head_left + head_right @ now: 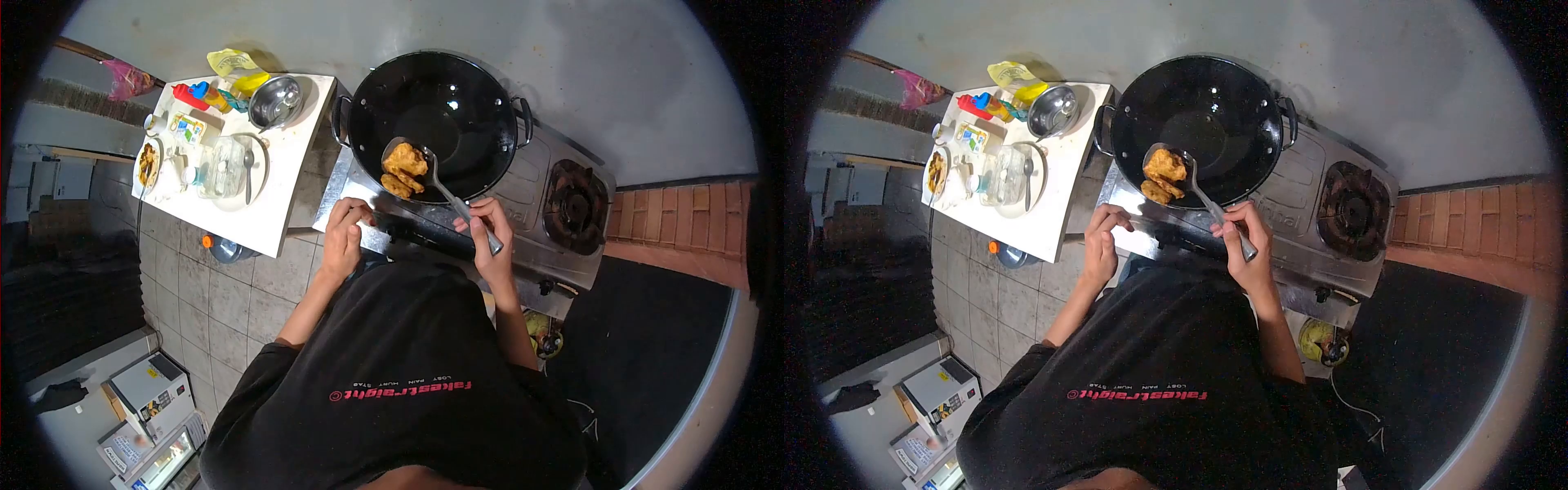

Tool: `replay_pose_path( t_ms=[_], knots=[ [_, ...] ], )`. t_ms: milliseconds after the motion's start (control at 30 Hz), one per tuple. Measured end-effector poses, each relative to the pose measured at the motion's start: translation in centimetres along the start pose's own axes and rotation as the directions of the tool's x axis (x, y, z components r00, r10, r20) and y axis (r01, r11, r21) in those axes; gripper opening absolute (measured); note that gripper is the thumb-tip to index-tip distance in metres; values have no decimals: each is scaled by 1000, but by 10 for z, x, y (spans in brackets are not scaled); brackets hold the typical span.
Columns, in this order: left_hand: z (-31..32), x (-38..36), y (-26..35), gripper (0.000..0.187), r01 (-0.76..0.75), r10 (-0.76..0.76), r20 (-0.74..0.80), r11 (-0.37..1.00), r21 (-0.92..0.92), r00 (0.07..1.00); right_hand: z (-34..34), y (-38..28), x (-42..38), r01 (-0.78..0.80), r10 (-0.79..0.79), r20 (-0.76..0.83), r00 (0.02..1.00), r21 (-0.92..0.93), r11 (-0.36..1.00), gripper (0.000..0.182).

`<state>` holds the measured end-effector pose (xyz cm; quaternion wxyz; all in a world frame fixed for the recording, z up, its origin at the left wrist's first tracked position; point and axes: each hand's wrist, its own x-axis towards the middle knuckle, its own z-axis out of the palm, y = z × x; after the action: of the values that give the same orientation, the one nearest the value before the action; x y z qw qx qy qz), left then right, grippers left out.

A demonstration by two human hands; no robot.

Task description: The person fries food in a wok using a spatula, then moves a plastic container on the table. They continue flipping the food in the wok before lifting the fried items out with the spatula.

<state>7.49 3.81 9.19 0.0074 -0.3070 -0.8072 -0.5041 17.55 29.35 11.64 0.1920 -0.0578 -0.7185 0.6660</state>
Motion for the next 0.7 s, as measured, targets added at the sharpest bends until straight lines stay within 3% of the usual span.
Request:
replay_pose_path(
  t_ms=[200,267,700],
  knots=[
    [4,-1,-2,76,30,-30,7,999,-23,1000,1,0,0,5,-5,3,1000,-2,1000,13],
    [6,0,-1,58,10,-8,27,997,-78,1000,0,0,0,3,-3,6,1000,-8,1000,13],
    [10,4,7,45,72,-64,152,996,-45,986,-5,-9,-1,9,-9,8,1000,-40,999,14]
  ],
)
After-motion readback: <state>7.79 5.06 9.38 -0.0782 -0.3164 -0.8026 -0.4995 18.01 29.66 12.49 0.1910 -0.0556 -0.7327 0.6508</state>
